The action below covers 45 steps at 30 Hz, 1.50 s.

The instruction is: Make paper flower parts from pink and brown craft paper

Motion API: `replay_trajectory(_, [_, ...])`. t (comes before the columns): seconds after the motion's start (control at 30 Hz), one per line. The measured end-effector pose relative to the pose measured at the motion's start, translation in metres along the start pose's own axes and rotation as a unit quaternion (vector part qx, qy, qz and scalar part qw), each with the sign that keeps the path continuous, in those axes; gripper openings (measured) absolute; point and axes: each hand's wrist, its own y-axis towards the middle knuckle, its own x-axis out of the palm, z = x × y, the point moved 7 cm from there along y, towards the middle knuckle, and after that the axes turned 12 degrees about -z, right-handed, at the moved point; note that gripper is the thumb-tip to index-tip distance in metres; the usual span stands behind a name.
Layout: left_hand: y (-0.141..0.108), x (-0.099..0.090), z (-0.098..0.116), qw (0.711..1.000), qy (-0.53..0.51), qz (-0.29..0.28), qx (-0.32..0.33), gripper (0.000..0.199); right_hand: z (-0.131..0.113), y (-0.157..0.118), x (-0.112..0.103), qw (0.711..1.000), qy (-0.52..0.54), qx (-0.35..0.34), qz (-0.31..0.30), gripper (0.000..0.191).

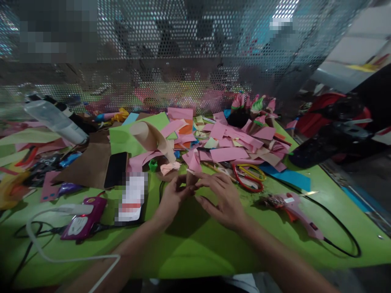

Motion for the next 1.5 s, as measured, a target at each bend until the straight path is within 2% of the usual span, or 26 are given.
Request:
replay_trajectory(0.13, [0.002, -0.002, 0.0, 1.0, 0.011, -0.001, 0.004, 0.05, -0.002, -0.001, -0.001, 1.0, -0.001, -0.009, -0.003, 0.017])
replay_trajectory(0.4, [-0.001, -0.002, 0.008, 0.99, 0.108, -0.02, 0.087, 0.04, -0.009, 0.0, 0.01, 0.994, -0.101, -0.039, -0.034, 0.016])
replay_trajectory(0.73, [0.0, -0.002, 0.007, 0.99, 0.106, -0.013, 0.089, 0.041, -0.01, 0.0, 0.018, 0.974, -0.218, -0.022, -0.05, 0.02])
replay_trajectory(0.9, [0.001, -0.004, 0.009, 0.987, 0.14, -0.005, 0.082, 0.04, -0.013, -0.001, 0.017, 0.974, -0.22, -0.031, -0.037, 0.018])
replay_trajectory(1.07, [-0.001, -0.004, 0.015, 0.972, 0.196, -0.003, 0.126, 0.031, -0.015, -0.001, 0.017, 0.976, -0.21, -0.044, -0.034, 0.017])
replay_trajectory(1.3, [-0.002, -0.006, 0.008, 0.969, 0.209, 0.0, 0.132, 0.022, -0.013, 0.0, 0.021, 0.978, -0.199, -0.029, -0.052, 0.018])
replay_trajectory(1.5, [-0.002, -0.006, 0.005, 0.972, 0.204, 0.0, 0.119, 0.025, -0.014, 0.001, 0.019, 0.976, -0.213, -0.029, -0.047, 0.021])
